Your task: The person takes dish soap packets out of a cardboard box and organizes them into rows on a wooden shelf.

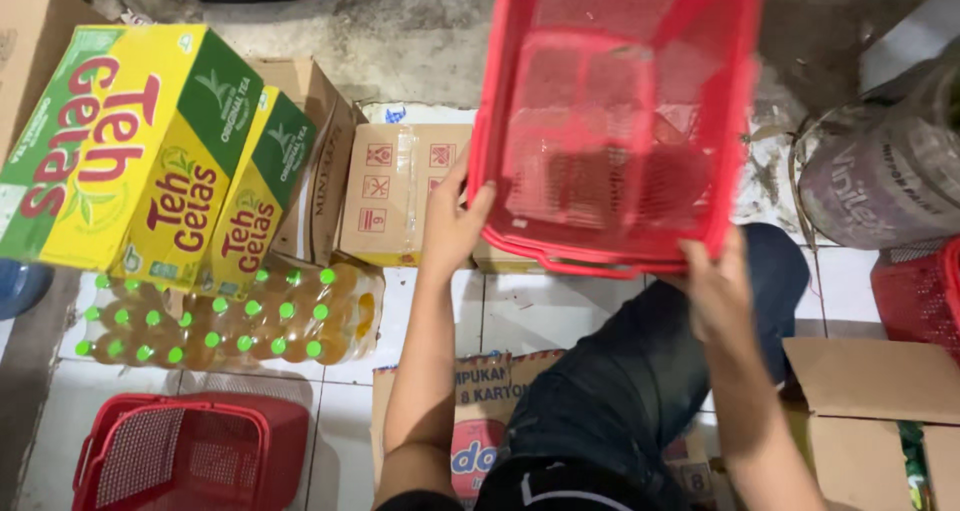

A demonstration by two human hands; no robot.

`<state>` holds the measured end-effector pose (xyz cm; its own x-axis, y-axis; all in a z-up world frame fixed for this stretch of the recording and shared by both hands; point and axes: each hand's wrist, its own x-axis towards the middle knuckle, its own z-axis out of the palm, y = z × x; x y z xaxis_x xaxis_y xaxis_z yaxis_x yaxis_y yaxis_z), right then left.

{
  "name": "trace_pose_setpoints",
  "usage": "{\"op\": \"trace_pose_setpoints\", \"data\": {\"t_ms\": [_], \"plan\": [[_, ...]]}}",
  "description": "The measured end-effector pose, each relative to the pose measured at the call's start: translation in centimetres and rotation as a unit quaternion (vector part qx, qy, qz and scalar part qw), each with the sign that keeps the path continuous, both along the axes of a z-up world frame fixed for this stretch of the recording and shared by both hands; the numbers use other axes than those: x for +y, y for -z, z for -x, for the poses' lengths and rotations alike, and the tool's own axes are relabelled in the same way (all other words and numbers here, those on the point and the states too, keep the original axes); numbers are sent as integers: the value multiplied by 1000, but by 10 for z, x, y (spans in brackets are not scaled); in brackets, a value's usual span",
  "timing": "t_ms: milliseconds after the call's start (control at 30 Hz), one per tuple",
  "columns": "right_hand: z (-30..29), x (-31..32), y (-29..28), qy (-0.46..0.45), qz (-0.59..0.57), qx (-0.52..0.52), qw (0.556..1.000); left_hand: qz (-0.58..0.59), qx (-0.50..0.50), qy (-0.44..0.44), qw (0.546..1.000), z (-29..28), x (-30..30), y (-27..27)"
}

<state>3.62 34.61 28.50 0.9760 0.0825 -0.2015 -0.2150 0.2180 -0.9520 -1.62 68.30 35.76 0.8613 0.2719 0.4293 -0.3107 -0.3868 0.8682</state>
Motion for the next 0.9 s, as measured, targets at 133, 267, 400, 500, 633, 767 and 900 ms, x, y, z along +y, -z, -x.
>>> {"op": "trace_pose_setpoints", "data": {"t_ms": [133,267,400,500,633,767,900], "plan": [[-32,68,94,-26,58,57,996,-66,192,-130,971,-24,37,96],[-23,85,151,7,230,-183,956,-77,264,-162,948,-11,25,157],[-18,75,141,-25,298,-114,947,-178,314,-199,911,-12,15,141],[-21,75,103,-6,338,-159,928,-366,223,-208,879,-31,-16,106],[-19,36,43,82,290,-249,920,-358,91,-15,929,-71,-104,70],[-16,-50,19,213,175,-106,956,-297,-29,225,928,-102,-232,64],[15,-162,43,370,163,-116,907,-287,-61,387,874,-105,-358,91]]}}
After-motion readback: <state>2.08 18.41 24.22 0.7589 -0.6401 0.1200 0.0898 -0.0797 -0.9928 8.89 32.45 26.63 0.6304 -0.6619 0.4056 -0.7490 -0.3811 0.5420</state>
